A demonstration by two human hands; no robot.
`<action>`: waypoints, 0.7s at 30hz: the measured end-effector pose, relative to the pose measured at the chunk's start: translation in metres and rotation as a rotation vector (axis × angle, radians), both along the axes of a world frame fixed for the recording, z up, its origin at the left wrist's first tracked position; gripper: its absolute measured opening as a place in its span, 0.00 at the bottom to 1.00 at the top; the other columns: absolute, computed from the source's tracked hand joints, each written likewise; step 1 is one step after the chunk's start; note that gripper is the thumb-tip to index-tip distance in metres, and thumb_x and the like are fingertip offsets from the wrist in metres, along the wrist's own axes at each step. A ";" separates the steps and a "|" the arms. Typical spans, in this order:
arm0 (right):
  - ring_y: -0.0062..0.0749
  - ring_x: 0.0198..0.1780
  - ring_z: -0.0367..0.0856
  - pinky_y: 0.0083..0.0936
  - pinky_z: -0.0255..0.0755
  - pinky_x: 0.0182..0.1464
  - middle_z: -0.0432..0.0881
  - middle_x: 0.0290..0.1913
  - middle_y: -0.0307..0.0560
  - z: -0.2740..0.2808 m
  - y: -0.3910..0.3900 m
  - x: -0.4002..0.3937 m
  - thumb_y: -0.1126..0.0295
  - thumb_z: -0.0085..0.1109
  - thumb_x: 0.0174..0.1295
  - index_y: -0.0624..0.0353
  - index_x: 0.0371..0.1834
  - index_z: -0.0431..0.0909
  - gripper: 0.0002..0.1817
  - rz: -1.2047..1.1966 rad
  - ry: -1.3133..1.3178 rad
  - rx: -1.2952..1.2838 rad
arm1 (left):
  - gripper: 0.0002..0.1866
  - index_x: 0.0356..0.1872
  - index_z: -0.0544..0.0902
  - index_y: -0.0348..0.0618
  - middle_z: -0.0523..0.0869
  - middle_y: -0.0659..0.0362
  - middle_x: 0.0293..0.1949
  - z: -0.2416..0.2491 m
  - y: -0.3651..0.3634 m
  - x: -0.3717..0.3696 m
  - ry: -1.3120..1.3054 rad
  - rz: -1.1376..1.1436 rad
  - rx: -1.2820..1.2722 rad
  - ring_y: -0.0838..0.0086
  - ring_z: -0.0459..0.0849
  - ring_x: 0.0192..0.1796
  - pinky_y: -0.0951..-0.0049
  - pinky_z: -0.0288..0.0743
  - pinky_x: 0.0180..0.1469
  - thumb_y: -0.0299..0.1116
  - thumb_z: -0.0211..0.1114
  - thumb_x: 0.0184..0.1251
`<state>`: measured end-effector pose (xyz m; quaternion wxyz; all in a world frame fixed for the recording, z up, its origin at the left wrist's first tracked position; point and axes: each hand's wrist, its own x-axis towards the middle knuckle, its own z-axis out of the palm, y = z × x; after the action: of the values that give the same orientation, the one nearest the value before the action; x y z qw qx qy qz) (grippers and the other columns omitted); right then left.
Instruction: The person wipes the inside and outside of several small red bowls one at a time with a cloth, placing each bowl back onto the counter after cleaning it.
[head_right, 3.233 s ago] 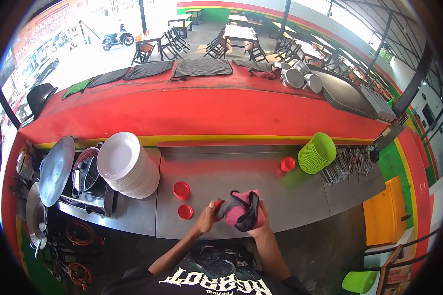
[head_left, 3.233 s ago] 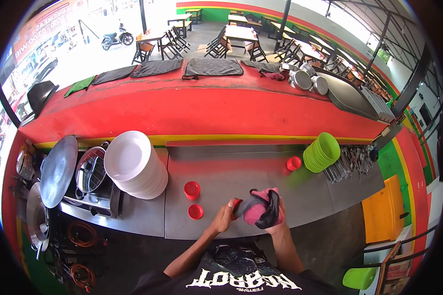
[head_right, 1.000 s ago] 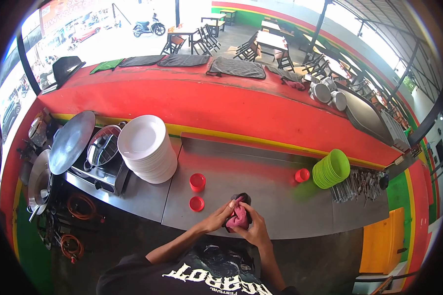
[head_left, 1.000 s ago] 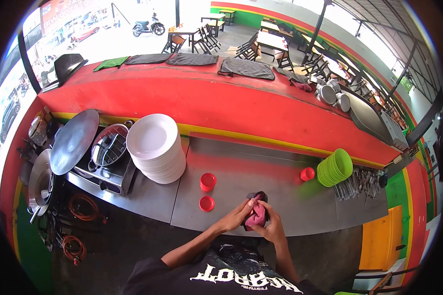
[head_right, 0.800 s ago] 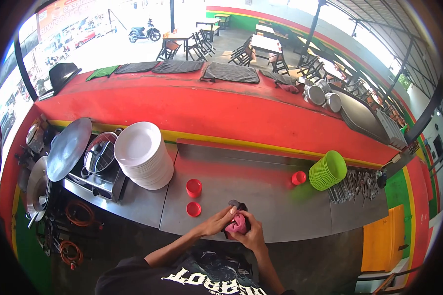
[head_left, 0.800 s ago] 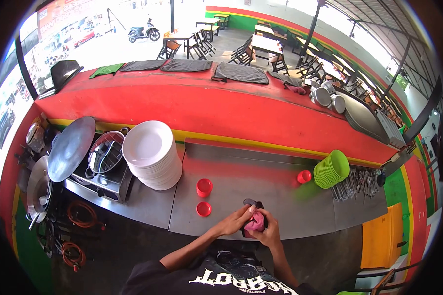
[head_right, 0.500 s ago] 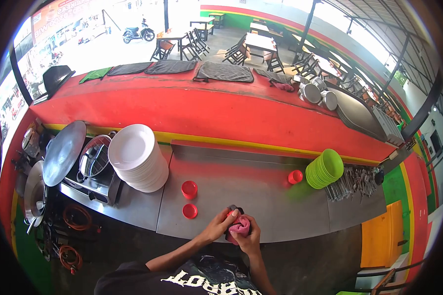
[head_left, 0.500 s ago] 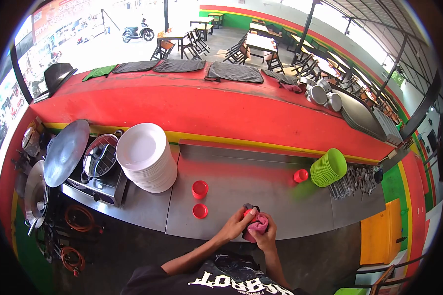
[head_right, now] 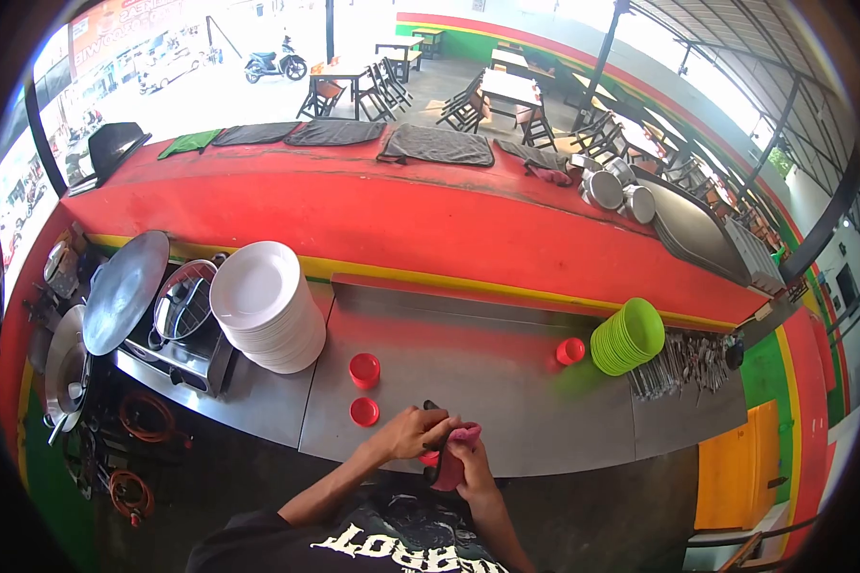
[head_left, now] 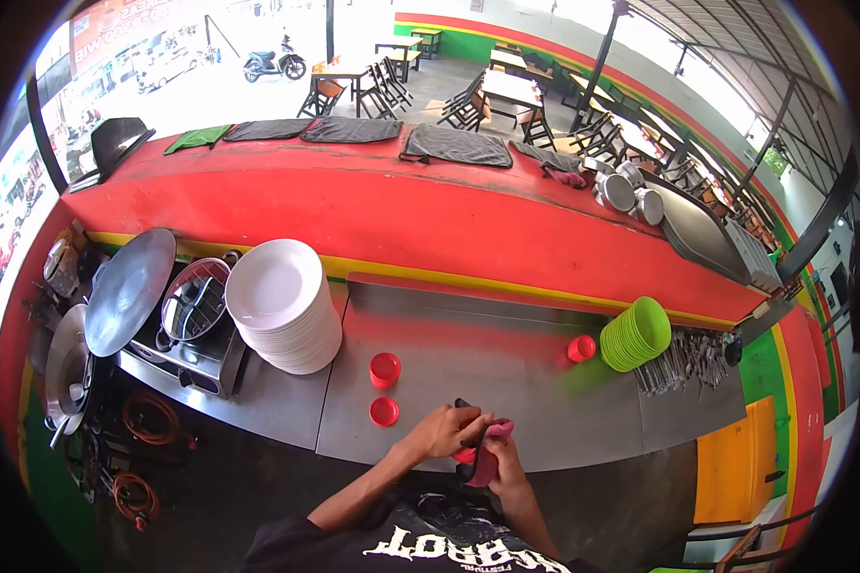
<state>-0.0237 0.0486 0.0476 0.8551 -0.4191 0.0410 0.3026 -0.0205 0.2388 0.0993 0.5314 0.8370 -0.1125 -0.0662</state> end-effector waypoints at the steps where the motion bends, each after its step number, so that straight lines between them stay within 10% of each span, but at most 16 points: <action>1: 0.28 0.53 0.82 0.29 0.77 0.58 0.80 0.52 0.42 0.000 -0.002 0.001 0.68 0.67 0.62 0.59 0.59 0.72 0.23 -0.001 0.015 0.052 | 0.25 0.38 0.82 0.36 0.79 0.60 0.22 -0.001 -0.002 -0.001 0.046 0.054 -0.065 0.78 0.76 0.27 0.68 0.72 0.31 0.51 0.50 0.80; 7: 0.31 0.54 0.83 0.31 0.78 0.58 0.81 0.54 0.44 0.022 -0.001 0.019 0.68 0.64 0.63 0.60 0.61 0.71 0.24 -0.208 -0.229 -0.032 | 0.26 0.41 0.83 0.40 0.82 0.68 0.32 -0.015 -0.036 0.002 0.409 0.420 -0.937 0.84 0.77 0.35 0.76 0.73 0.40 0.55 0.51 0.79; 21: 0.28 0.50 0.84 0.28 0.80 0.55 0.82 0.49 0.42 -0.007 -0.004 -0.004 0.70 0.59 0.68 0.58 0.58 0.73 0.16 -0.150 0.037 0.058 | 0.25 0.33 0.82 0.40 0.74 0.70 0.25 -0.025 -0.020 0.002 0.321 0.067 -0.403 0.85 0.70 0.29 0.77 0.68 0.32 0.52 0.50 0.81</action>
<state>-0.0281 0.0444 0.0410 0.8863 -0.3841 0.0790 0.2462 -0.0181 0.2185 0.0746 0.7002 0.6965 -0.0099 -0.1566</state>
